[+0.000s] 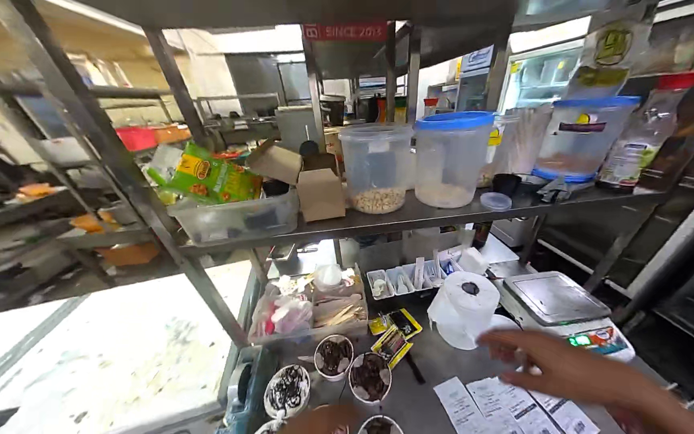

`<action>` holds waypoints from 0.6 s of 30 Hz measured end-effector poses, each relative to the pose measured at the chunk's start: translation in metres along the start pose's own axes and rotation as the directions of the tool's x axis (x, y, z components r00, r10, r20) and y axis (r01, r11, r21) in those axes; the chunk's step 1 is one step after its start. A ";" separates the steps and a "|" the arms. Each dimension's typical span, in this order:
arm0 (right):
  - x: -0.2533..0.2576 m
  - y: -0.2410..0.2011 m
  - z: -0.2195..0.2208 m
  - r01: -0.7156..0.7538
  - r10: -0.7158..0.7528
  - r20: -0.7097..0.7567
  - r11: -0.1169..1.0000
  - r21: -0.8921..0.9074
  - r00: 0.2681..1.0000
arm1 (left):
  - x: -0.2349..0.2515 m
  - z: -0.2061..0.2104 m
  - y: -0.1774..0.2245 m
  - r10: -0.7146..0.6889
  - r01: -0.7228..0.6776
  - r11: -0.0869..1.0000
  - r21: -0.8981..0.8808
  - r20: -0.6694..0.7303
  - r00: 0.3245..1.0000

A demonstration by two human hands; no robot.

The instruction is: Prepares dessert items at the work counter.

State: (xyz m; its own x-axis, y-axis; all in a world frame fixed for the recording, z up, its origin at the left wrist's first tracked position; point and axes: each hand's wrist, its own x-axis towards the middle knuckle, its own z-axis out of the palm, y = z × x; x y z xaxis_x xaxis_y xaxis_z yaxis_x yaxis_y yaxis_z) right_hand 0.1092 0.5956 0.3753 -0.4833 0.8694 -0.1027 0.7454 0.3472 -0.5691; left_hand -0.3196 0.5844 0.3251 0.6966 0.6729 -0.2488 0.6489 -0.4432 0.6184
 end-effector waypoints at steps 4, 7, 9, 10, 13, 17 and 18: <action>0.064 -0.077 -0.126 0.420 -0.488 -0.174 0.850 -0.319 0.855 | 0.074 -0.186 0.101 0.245 0.066 0.877 0.476 -0.560 0.792; 0.126 -0.130 -0.192 0.429 -0.581 -0.365 0.800 -0.419 0.727 | 0.132 -0.289 0.137 0.443 0.172 0.728 0.664 -0.647 0.621; 0.164 -0.156 -0.226 0.399 -0.600 -0.443 0.788 -0.468 0.666 | 0.162 -0.330 0.145 0.369 0.221 0.716 0.662 -0.628 0.685; 0.179 -0.165 -0.239 0.380 -0.601 -0.454 0.785 -0.489 0.658 | 0.172 -0.339 0.145 0.319 0.228 0.722 0.653 -0.607 0.728; 0.209 -0.175 -0.262 0.288 -0.542 -0.436 0.802 -0.524 0.718 | 0.173 -0.330 0.149 0.273 0.206 0.735 0.646 -0.560 0.782; 0.214 -0.187 -0.244 0.159 -0.350 -0.386 0.880 -0.447 0.853 | 0.135 -0.284 0.155 0.527 0.102 0.550 0.829 -0.440 0.727; 0.217 -0.189 -0.239 0.171 -0.311 -0.354 0.911 -0.375 0.882 | 0.121 -0.269 0.158 0.604 0.071 0.465 0.883 -0.374 0.704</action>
State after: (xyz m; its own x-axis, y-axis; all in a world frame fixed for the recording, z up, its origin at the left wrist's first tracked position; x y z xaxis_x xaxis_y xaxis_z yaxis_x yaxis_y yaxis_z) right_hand -0.0266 0.8031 0.6556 -0.4957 0.7830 0.3757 0.7684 0.5970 -0.2306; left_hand -0.2150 0.7548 0.5932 0.7676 0.4275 0.4776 0.6209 -0.6810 -0.3884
